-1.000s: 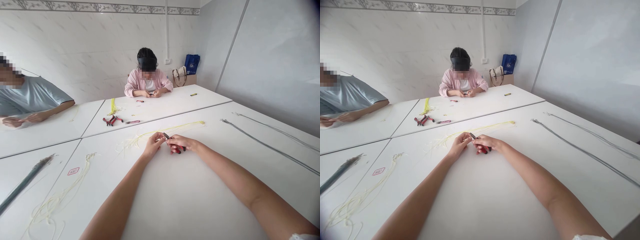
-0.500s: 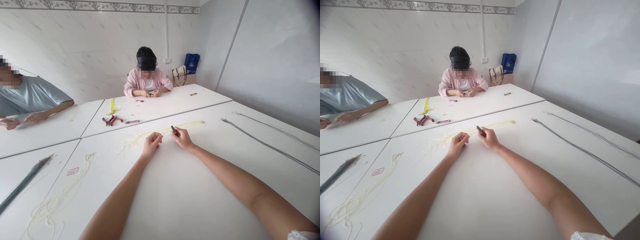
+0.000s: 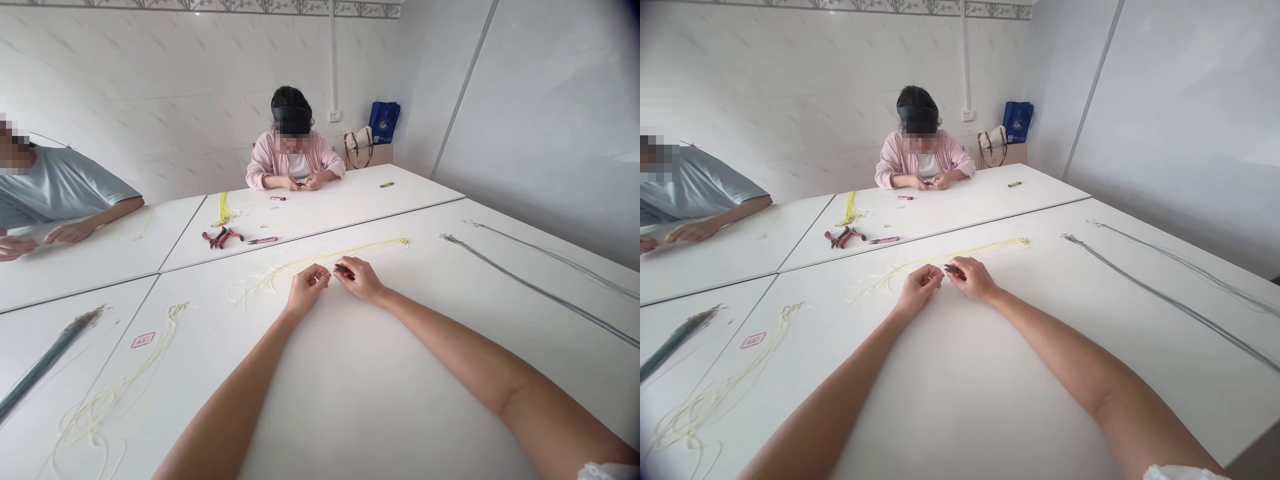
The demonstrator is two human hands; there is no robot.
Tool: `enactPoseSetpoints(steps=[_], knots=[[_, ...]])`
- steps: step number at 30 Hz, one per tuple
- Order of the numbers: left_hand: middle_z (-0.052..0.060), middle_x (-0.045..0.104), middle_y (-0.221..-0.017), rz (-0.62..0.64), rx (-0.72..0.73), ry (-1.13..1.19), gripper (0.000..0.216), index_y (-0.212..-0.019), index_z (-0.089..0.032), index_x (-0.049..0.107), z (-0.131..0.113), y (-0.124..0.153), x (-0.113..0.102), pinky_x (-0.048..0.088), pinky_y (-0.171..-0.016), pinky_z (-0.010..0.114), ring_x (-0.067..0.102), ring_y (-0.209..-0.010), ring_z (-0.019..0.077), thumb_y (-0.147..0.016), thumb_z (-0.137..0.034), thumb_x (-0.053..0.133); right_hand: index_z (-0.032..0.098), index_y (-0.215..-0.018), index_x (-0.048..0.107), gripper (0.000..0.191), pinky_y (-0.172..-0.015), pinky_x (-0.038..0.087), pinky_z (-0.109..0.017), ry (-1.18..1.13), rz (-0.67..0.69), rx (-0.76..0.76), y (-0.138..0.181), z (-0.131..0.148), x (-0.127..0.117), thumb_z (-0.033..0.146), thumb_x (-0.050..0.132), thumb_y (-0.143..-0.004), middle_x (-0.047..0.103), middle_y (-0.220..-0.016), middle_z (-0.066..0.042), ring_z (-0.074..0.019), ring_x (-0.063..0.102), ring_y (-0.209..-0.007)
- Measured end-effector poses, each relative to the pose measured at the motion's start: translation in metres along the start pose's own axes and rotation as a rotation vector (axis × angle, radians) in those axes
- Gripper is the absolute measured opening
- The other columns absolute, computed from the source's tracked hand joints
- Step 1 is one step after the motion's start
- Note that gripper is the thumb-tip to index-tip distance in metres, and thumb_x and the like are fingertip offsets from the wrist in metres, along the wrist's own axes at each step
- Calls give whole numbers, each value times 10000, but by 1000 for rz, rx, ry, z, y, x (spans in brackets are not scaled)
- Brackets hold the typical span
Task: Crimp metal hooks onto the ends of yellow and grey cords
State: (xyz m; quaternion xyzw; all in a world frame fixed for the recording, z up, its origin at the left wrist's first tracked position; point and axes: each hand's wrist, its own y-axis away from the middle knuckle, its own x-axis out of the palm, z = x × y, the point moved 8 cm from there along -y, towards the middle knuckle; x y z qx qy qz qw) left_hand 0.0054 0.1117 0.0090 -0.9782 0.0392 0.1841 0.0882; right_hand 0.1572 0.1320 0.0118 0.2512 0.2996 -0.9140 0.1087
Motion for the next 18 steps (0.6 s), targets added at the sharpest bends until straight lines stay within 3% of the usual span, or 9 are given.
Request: enactPoseSetpoints(steps=[13,18], knots=[[-14,605,-733,-18,48,-39,166,-810,-198,616,-8,2,0,262,-513,235,320,-507,77,-814,-363,609,244,-774,465,206,-746,378,-298,7,45,4,-1,0,4,359,585,-895,553,-746,-7,-181,461,-708],[-32,581,-701,-79,100,-115,134,-807,-213,612,-10,3,-3,274,-536,243,314,-511,87,-826,-342,583,241,-746,414,285,-653,349,-268,-75,99,48,-2,-2,7,412,575,-908,489,-685,34,-141,405,-634]])
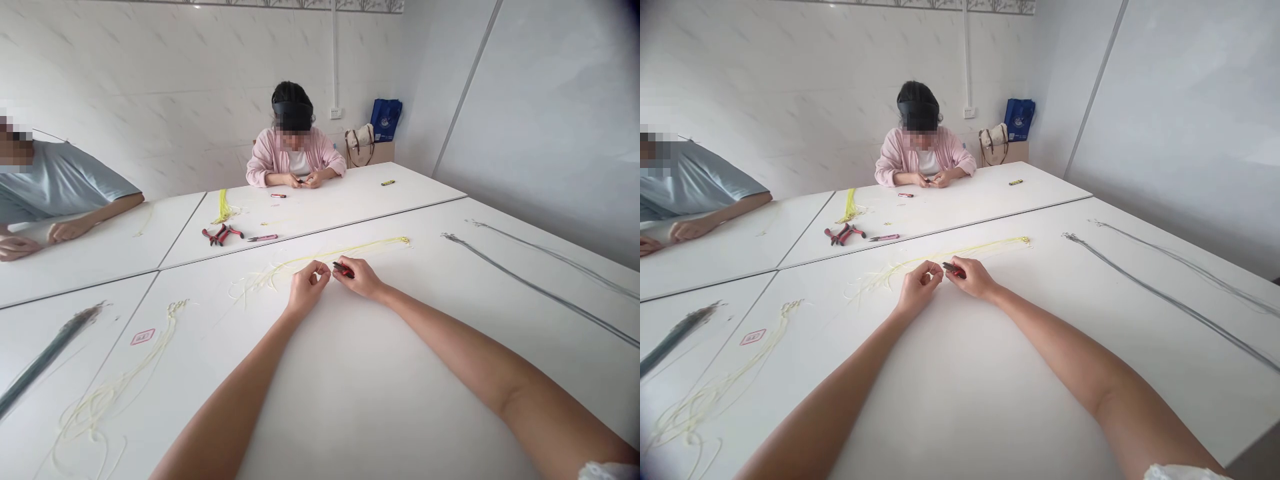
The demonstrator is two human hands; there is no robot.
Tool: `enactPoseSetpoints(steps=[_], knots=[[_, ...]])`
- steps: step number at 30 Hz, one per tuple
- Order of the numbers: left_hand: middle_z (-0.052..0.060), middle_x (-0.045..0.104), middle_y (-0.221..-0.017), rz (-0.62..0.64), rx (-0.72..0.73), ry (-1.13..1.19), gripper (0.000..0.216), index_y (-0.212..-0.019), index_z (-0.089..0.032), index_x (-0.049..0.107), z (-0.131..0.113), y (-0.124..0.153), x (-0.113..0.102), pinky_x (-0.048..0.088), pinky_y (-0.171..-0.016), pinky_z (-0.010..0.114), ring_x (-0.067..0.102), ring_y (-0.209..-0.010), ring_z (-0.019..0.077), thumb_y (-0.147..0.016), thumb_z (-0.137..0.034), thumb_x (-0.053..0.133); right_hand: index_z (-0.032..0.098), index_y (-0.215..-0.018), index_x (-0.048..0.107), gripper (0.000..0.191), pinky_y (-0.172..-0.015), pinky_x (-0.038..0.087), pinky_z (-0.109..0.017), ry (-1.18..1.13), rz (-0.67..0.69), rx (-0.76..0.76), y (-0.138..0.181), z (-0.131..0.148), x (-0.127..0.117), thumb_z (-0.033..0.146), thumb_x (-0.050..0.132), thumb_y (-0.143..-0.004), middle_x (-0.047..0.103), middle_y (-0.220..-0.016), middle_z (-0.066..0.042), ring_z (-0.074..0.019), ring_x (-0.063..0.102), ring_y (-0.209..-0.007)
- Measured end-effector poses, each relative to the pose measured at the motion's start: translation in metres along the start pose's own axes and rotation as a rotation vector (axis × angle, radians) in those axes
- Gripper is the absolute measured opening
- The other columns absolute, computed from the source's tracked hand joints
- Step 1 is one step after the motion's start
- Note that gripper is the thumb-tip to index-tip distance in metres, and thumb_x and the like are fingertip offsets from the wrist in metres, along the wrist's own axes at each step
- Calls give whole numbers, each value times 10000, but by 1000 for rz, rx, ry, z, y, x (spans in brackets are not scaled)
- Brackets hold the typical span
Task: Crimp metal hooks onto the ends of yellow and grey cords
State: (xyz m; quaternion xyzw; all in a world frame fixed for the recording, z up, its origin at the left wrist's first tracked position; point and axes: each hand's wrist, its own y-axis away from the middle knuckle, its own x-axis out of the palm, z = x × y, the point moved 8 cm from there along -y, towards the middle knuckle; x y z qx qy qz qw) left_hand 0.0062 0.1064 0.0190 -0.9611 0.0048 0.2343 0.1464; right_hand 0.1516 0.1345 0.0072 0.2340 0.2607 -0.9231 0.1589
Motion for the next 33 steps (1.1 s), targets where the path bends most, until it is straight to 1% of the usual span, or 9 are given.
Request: enactPoseSetpoints(steps=[5,8,10,14,19,21,25,29,33], knots=[[-26,620,-730,-57,65,-80,117,-805,-228,614,-4,3,-1,328,-608,259,364,-542,108,-847,-326,567,233,-755,446,266,-628,346,-256,-76,46,44,0,-1,2,416,565,-906,496,-707,40,-127,399,-636],[-19,646,-779,-70,86,-98,108,-815,-233,618,-6,5,-2,342,-632,264,375,-556,112,-852,-318,564,232,-758,451,256,-624,343,-256,-83,48,46,0,0,2,407,566,-906,491,-709,40,-126,393,-637],[-23,635,-761,-69,82,-95,101,-816,-232,617,-6,5,-2,341,-629,264,369,-551,109,-850,-312,567,234,-757,439,254,-624,343,-257,-73,37,38,0,1,1,397,559,-910,501,-716,36,-127,396,-636],[-32,607,-717,-27,36,-50,107,-821,-221,619,-3,3,0,327,-577,250,342,-520,94,-842,-317,577,242,-750,399,265,-647,350,-275,-9,-15,3,2,3,-1,379,552,-917,513,-711,22,-145,411,-641],[-22,615,-685,57,-26,26,148,-828,-205,614,1,-1,3,308,-507,234,354,-499,91,-835,-348,575,242,-771,476,176,-800,392,-329,80,-60,-66,4,8,-2,301,607,-873,574,-763,-22,-196,471,-735],[-18,618,-687,72,-35,42,159,-833,-203,608,2,-1,3,316,-502,231,374,-497,91,-835,-358,574,242,-773,491,162,-824,397,-336,92,-64,-79,4,9,-2,290,610,-872,583,-772,-28,-202,484,-743],[-21,614,-710,66,-27,36,159,-848,-202,606,2,0,4,309,-496,228,357,-496,83,-842,-358,576,243,-780,466,188,-738,379,-310,86,-79,-67,4,8,-4,317,595,-895,563,-751,-16,-193,479,-723],[-39,624,-763,-5,6,-24,142,-928,-220,629,1,1,0,307,-524,231,333,-508,77,-833,-321,598,244,-765,405,252,-644,354,-276,32,-57,-40,2,4,-3,369,566,-913,496,-686,31,-150,437,-636],[-44,649,-790,-52,60,-90,83,-860,-225,635,-2,3,-1,345,-588,241,370,-533,79,-830,-293,596,242,-757,406,259,-601,355,-254,-17,-12,-29,0,3,0,390,546,-917,478,-677,48,-126,413,-603]])
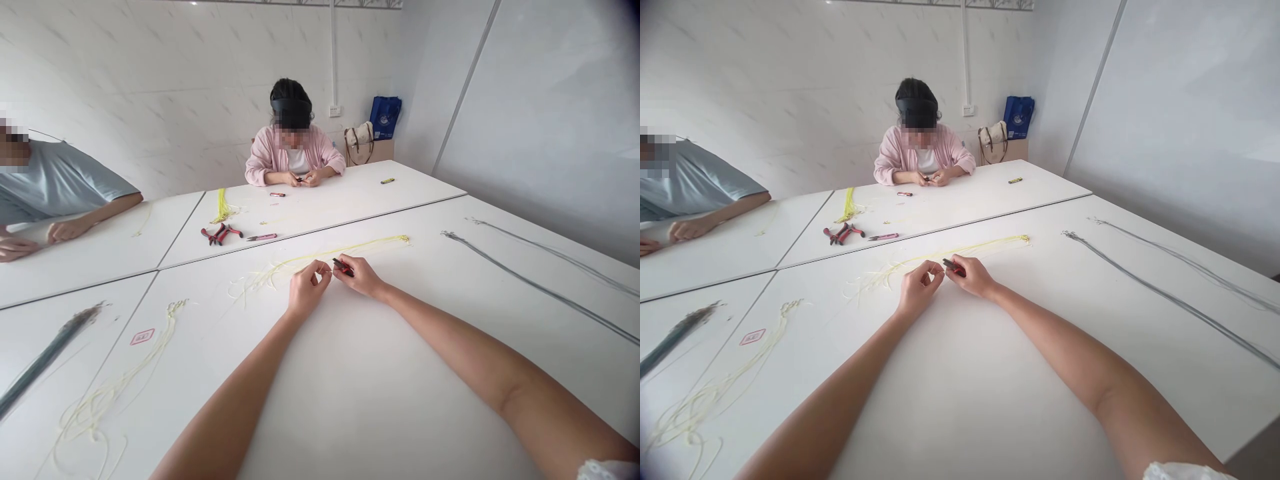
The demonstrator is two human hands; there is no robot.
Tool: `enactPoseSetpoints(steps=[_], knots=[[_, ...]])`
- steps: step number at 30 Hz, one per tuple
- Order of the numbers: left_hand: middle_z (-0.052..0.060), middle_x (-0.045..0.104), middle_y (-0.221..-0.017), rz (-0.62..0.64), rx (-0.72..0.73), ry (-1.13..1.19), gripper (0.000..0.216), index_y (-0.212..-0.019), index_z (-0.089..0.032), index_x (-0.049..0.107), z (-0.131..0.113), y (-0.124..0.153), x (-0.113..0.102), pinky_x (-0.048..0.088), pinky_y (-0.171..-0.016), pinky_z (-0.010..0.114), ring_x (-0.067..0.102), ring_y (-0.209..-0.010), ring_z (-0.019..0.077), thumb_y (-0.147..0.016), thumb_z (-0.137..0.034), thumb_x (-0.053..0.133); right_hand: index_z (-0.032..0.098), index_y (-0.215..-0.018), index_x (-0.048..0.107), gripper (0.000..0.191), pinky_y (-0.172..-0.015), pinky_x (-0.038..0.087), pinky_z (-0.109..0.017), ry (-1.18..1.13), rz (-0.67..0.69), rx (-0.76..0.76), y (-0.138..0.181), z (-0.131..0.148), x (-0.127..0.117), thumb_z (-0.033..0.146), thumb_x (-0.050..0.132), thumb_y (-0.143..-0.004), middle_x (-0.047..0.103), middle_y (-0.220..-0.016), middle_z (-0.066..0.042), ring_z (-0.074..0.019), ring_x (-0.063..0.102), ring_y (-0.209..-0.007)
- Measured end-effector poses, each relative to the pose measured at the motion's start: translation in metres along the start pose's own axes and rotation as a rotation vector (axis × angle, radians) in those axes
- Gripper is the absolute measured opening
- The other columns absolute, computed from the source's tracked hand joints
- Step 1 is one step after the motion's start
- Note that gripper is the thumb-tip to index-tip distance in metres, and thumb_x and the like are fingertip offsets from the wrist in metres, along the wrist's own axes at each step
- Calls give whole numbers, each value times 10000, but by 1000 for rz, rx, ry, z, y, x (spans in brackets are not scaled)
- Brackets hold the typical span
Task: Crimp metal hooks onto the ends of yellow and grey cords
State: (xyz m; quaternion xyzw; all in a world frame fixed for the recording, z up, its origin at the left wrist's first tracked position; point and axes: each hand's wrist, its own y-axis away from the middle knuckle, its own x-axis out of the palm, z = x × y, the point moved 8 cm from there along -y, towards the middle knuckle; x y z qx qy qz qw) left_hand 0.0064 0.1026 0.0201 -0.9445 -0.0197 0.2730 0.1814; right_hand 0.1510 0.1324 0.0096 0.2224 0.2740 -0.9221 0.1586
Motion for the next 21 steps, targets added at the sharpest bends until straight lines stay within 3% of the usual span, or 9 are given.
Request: enactPoseSetpoints(steps=[5,10,15,21], knots=[[-41,639,-758,-11,23,-10,88,-815,-222,636,-2,0,0,349,-605,247,365,-544,86,-827,-286,576,242,-753,403,261,-605,352,-254,24,-11,-25,1,2,0,379,561,-910,477,-667,49,-127,417,-603],[-44,574,-672,25,-35,33,134,-783,-212,622,1,-2,1,302,-533,239,313,-512,88,-825,-332,581,238,-770,460,195,-676,366,-275,103,-74,-65,3,5,-2,329,587,-886,557,-721,12,-160,476,-684],[-38,611,-674,56,-86,57,160,-812,-212,644,3,-3,2,308,-518,230,340,-506,89,-831,-360,587,241,-759,458,207,-671,384,-273,132,-120,-62,2,4,-6,346,577,-893,565,-697,14,-162,498,-665],[-25,663,-690,-99,-185,42,155,-820,-223,702,20,-4,-13,359,-557,238,429,-515,101,-846,-329,592,246,-822,457,188,-630,411,-263,143,-316,40,3,-10,-30,395,488,-932,545,-684,23,-152,512,-607]])
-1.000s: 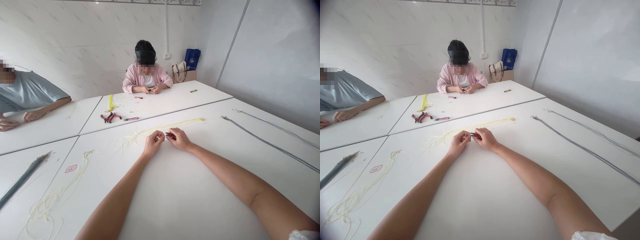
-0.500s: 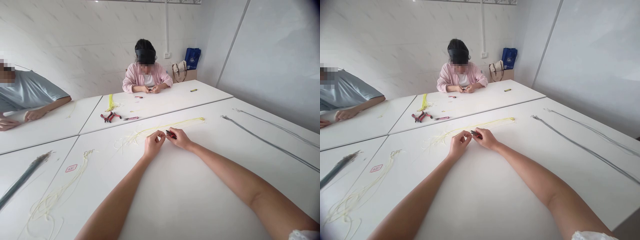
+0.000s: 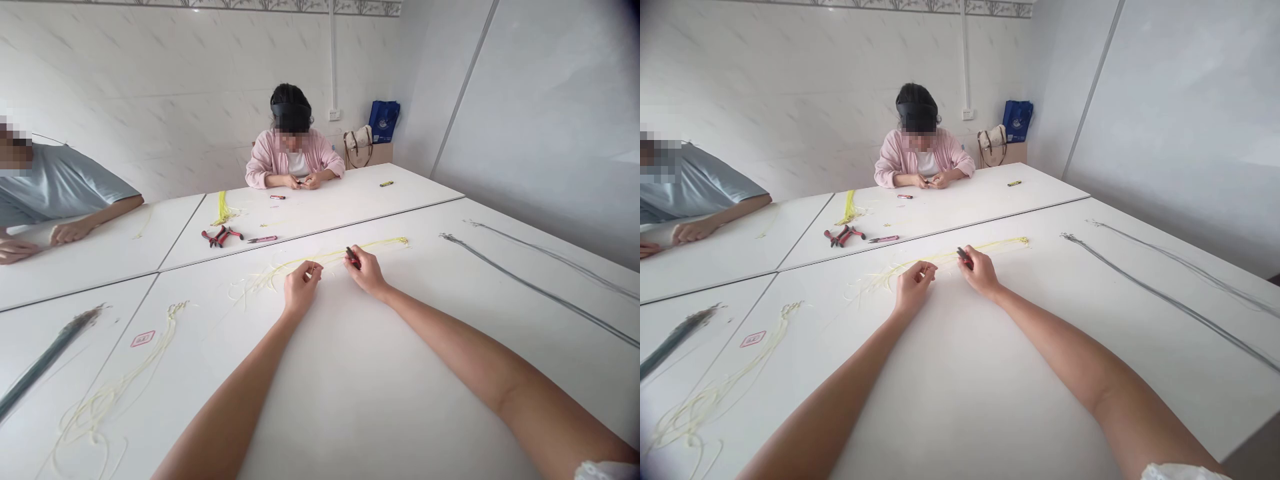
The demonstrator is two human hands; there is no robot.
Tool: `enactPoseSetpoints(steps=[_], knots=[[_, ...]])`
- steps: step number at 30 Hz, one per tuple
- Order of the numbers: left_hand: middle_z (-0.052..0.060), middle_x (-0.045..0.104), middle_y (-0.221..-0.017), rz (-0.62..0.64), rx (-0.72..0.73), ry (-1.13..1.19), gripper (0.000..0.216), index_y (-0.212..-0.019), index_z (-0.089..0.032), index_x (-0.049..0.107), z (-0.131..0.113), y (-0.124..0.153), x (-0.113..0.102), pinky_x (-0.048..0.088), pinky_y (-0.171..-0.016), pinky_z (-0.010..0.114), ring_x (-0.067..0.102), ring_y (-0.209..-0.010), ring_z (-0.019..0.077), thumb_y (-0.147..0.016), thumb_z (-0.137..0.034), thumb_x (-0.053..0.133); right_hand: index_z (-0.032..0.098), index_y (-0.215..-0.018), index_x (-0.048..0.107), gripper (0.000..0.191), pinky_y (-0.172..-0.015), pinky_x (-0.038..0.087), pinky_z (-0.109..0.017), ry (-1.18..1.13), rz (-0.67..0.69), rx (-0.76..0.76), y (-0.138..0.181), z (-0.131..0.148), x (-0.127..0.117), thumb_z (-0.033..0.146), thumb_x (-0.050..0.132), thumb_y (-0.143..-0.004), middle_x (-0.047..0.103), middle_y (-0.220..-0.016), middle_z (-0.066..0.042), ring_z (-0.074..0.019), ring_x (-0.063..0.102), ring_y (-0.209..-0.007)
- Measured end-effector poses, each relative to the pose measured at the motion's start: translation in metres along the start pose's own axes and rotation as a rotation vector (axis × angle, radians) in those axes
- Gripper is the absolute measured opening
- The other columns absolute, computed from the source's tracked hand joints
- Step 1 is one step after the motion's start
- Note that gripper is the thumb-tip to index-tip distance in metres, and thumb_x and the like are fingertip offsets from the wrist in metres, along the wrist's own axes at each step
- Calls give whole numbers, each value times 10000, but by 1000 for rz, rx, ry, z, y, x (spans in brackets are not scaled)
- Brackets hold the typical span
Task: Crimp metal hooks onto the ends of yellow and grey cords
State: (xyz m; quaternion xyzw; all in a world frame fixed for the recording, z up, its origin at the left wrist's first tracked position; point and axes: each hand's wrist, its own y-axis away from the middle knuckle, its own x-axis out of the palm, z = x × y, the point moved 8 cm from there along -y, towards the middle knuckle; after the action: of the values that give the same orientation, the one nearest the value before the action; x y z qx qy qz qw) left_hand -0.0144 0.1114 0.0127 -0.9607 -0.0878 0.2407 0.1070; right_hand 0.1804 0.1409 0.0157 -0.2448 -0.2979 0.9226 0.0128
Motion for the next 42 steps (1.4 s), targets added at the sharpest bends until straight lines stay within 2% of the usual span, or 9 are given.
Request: enactPoseSetpoints(steps=[5,9,12,16,22,30,36,39,42], knots=[[13,755,-879,-177,-75,86,265,-903,-232,733,15,-4,-20,408,-534,236,486,-527,104,-911,-417,543,248,-853,477,201,-634,423,-269,75,-161,99,-8,-26,-25,426,435,-936,555,-689,17,-163,534,-611],[48,760,-1012,-342,-94,182,337,-982,-212,722,25,-9,-43,466,-545,221,559,-593,107,-950,-433,471,238,-884,505,201,-675,428,-299,197,-295,189,-15,-54,-56,412,411,-921,590,-711,-12,-198,569,-658],[36,715,-895,-473,-106,230,346,-1010,-194,707,36,-14,-64,467,-547,206,549,-589,101,-957,-389,427,231,-888,536,186,-695,416,-316,307,-343,240,-17,-73,-82,384,431,-904,625,-742,-43,-225,579,-700],[-25,514,-680,-618,-141,258,319,-951,-186,686,51,-18,-88,426,-513,194,479,-525,93,-939,-342,408,215,-921,583,190,-688,385,-317,449,-350,319,-17,-95,-112,336,438,-912,673,-816,-91,-254,585,-759],[-31,464,-735,-752,-220,267,312,-951,-188,644,71,-19,-113,419,-511,206,449,-485,75,-947,-340,372,189,-1045,644,195,-712,365,-319,630,-270,465,-13,-120,-137,240,497,-929,711,-923,-121,-258,609,-809],[-30,449,-749,-789,-212,219,285,-1070,-206,559,82,-22,-121,488,-569,220,488,-536,98,-941,-280,315,222,-1026,685,148,-726,368,-326,748,-105,603,-13,-140,-141,224,560,-947,721,-872,-94,-251,640,-817],[59,594,-1048,-815,-64,-28,266,-1126,-215,532,62,-18,-125,503,-770,283,599,-837,153,-896,-186,401,216,-1047,683,169,-743,367,-331,775,-74,607,-14,-141,-138,229,542,-955,733,-910,-103,-257,650,-864],[109,602,-1184,-719,108,-193,282,-1151,-203,541,37,-17,-112,490,-915,351,593,-979,198,-917,-164,388,205,-1059,672,170,-754,366,-337,780,-87,610,-13,-141,-138,234,535,-963,735,-921,-109,-262,653,-874],[124,630,-1194,-515,290,-366,265,-1145,-202,592,11,-16,-85,442,-1019,430,583,-1080,258,-939,-183,426,188,-1073,659,181,-759,365,-341,782,-106,600,-12,-140,-139,240,518,-973,735,-941,-122,-270,653,-880]])
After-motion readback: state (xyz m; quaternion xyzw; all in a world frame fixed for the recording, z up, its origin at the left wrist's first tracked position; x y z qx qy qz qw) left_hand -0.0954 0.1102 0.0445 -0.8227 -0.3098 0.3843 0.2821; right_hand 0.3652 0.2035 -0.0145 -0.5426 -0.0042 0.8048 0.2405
